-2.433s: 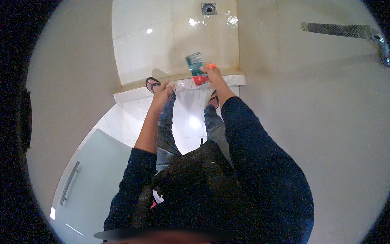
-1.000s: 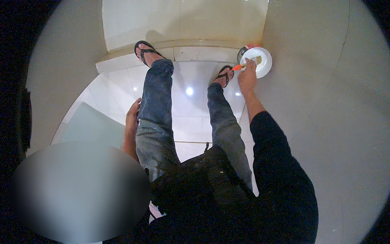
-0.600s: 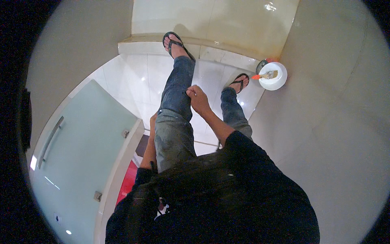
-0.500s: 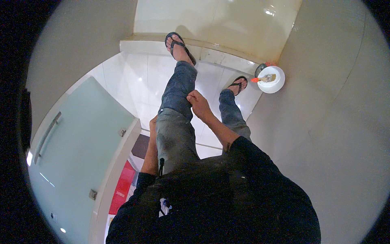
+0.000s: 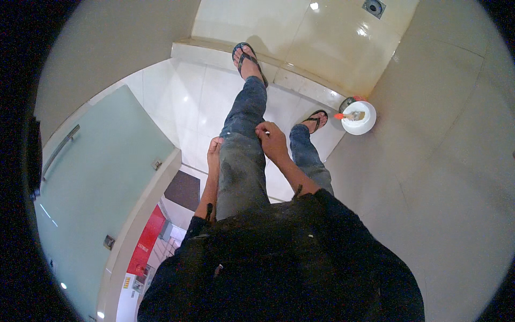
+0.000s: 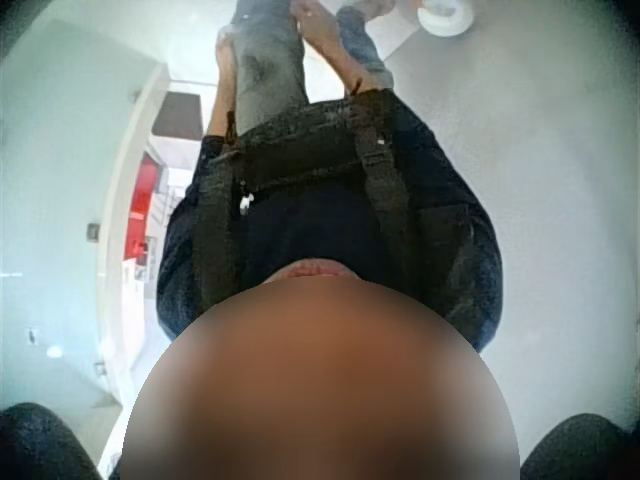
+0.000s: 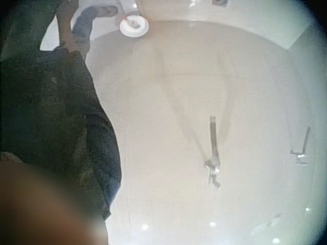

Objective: The person scrubs the tiled floor of a shower stall using a small brush and a white paste from a container. They repeatedly dip the brush into the container and scrub the floor surface, then rinse the area with water from a handheld shower head.

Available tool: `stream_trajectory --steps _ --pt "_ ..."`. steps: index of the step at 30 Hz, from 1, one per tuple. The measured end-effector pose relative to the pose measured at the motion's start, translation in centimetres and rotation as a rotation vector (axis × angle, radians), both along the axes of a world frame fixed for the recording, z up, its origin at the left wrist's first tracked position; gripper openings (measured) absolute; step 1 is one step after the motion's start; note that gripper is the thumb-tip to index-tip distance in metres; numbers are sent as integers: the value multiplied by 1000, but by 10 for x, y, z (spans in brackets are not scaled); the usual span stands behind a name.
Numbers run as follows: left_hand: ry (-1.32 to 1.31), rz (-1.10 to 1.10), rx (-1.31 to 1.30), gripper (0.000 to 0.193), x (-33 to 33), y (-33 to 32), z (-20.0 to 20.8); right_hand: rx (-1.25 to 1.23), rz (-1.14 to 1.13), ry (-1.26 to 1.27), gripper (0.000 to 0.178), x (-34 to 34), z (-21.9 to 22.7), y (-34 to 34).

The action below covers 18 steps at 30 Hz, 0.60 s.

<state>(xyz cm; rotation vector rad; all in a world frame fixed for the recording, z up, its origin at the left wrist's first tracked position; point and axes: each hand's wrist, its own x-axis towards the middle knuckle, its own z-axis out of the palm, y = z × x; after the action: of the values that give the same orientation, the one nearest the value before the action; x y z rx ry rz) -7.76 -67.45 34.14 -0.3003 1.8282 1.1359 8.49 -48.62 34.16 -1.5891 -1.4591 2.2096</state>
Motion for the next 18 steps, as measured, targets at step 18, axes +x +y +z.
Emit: stream_trajectory --steps 18 --pt "-7 -52 79 15 -1 12 -8 117 -35 -20 15 14 -39 -28"
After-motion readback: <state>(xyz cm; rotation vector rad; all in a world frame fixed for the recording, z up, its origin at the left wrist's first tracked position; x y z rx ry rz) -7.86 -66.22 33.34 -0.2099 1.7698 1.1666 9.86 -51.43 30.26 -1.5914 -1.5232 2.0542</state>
